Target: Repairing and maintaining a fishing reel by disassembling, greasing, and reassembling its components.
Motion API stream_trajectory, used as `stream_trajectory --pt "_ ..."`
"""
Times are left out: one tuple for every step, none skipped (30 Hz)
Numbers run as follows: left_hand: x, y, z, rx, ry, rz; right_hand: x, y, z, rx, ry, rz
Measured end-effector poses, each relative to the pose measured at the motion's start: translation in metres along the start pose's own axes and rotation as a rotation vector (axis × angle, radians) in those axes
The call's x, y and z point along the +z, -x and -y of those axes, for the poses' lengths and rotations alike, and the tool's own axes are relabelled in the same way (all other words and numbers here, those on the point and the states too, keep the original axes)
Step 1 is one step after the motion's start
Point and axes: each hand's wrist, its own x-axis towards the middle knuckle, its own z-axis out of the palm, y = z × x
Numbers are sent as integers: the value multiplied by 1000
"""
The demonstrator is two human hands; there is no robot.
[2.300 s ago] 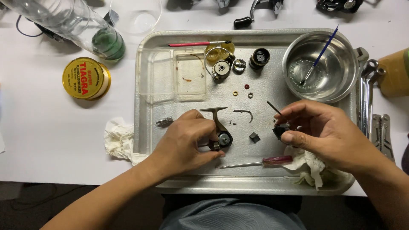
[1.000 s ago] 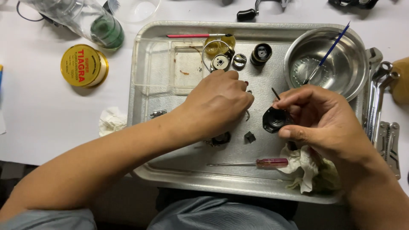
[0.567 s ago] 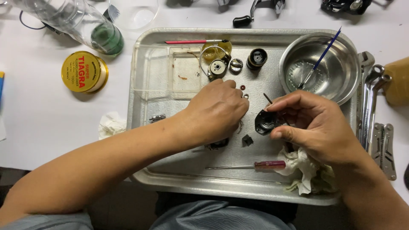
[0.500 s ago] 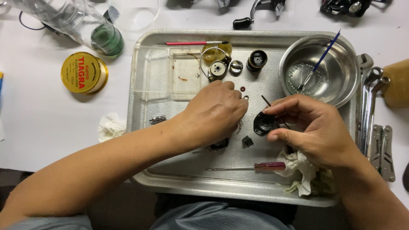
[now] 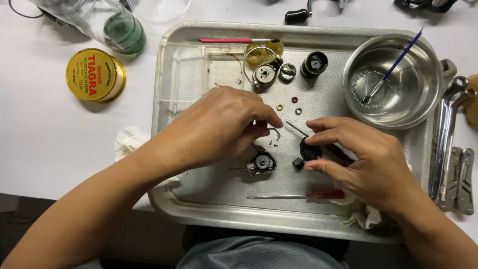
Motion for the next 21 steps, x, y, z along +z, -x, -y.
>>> stream_trajectory --pt "0 1 0 -1 3 -1 -1 0 2 2 0 3" --pt "-1 1 1 42 44 -4 -1 0 5 14 -13 -18" --pt "-1 1 1 85 85 -8 -2 -1 7 27 -25 -39" --pt "-1 2 1 84 87 -8 -3 0 7 28 -25 -38" --pt "-2 2 0 107 100 30 -3 1 8 100 -108 -20" --pt "-2 1 0 132 112 69 -4 2 8 172 -190 -3" --pt "-1 3 1 134 113 68 -4 3 6 174 -188 -3" --pt "1 4 1 118 132 62 -4 5 5 233 -281 9" --pt "3 6 2 101 152 56 -3 7 3 292 -375 21" --pt "3 7 2 102 153 57 -3 8 3 293 -374 21" --pt "3 7 3 116 129 91 -3 8 3 311 -399 28" --pt "3 8 3 129 104 126 -3 8 3 328 -425 36" --pt "5 9 3 128 104 127 -2 9 3 328 -426 36" --pt "6 10 4 158 91 99 -1 11 2 344 -448 33" --pt "6 11 4 188 78 72 0 12 1 360 -470 29" --pt "6 11 4 188 76 72 -1 12 0 359 -471 28" --pt "6 10 3 174 67 96 -1 13 0 379 -505 40" --pt "6 9 2 161 58 121 -2 13 -1 399 -540 52" --pt "5 8 1 162 57 122 -3 12 -1 399 -540 50" --pt "4 7 -1 131 123 120 -5 12 -1 410 -616 55" --pt "3 7 -3 100 188 119 -6 13 -1 421 -692 60"
